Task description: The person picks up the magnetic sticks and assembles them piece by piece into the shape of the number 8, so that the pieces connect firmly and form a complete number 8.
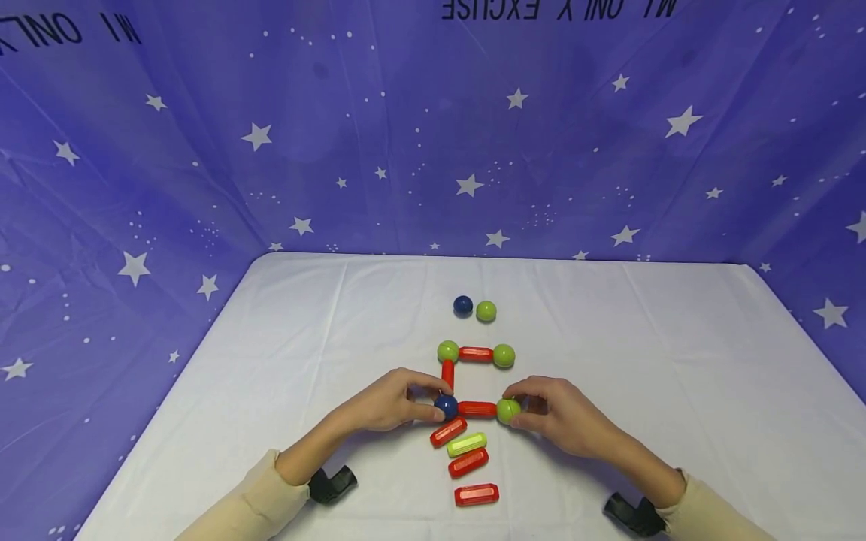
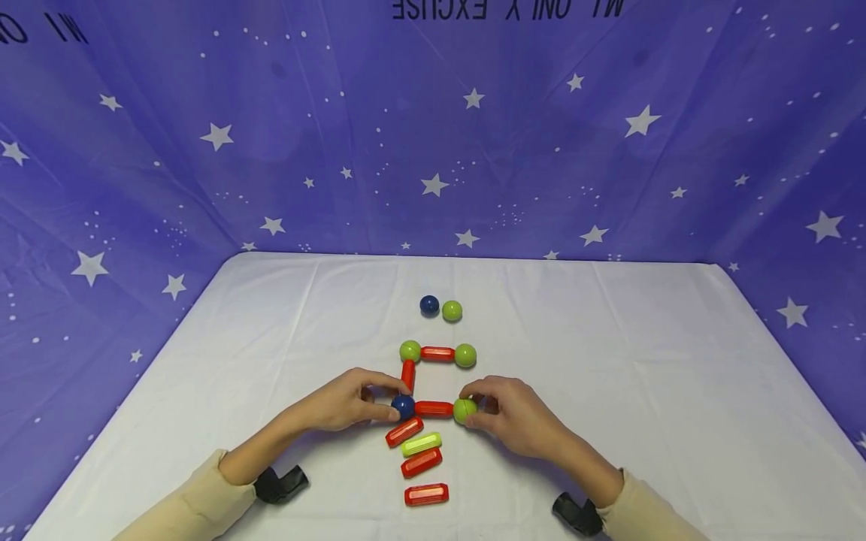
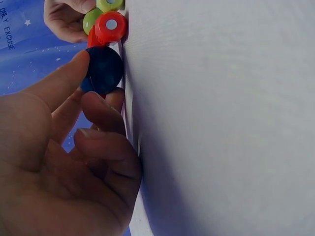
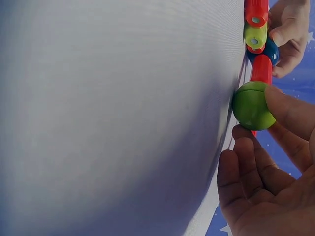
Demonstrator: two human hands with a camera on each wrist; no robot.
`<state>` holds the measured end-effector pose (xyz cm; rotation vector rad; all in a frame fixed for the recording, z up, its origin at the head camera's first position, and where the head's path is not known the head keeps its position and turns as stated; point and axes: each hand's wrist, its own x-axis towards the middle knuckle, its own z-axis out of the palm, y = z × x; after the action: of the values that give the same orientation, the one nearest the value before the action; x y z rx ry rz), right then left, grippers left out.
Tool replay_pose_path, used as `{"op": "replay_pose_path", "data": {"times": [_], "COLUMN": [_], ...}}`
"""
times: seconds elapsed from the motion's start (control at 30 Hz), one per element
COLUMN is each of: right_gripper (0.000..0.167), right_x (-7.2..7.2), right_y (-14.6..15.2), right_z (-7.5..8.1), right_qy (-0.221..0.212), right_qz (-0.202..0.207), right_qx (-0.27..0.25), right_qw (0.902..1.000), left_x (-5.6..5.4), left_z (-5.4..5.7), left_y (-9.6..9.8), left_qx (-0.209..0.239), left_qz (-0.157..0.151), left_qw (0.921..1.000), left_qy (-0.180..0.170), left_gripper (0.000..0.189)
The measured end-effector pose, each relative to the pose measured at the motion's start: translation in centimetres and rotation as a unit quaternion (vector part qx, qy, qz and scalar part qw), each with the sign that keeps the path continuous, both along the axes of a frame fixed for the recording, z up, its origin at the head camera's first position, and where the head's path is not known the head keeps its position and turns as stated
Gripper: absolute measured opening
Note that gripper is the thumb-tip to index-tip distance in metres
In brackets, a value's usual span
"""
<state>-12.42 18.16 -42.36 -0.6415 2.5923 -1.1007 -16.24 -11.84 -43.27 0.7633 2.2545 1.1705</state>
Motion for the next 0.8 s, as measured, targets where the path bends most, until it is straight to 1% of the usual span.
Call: {"op": "replay_pose_path", "data": {"times": [0.23,0.47,0.53,0.67,0.73,0.8], "right_gripper": [0.028,0.028,0.028,0.027,0.026,0.024], "right_x": [0.05,0.14,0.19,0.4,0.57,0.8], "right_y": [0.08,0.07,0.06,-0.04,-0.2,-0.44], "right_z": [-0.03,-0.12,-0.16,-0.13,0.04,0.34], "right_qy": [0.001,0.003,0.014,0.058,0.078,0.088], "right_qz": [0.003,-0.002,-0.003,-0.01,-0.015,-0.018], "right_qx": [-0.002,0.0,0.0,-0.009,-0.015,-0.022], "right_qw": [1.0,1.0,0.9999,0.9983,0.9967,0.9957], "left_x": [0.03,0.04,0.03,0.05,0.07,0.08], "left_z": [-0.04,-0.03,-0.03,0.03,0.08,0.12], "left_y": [-0.01,0.02,0.03,0.04,0.02,0.0], "left_qx": [-0.001,0.002,0.003,0.005,0.007,0.007], "left_qz": [0.003,0.001,0.001,0.001,0.0,-0.001], "left_qw": [1.0,1.0,1.0,1.0,1.0,1.0], "left_qy": [0.002,0.003,0.003,0.003,0.002,0.003], "left_gripper": [0.029,0.029,0.029,0.029,0.03,0.03]}}
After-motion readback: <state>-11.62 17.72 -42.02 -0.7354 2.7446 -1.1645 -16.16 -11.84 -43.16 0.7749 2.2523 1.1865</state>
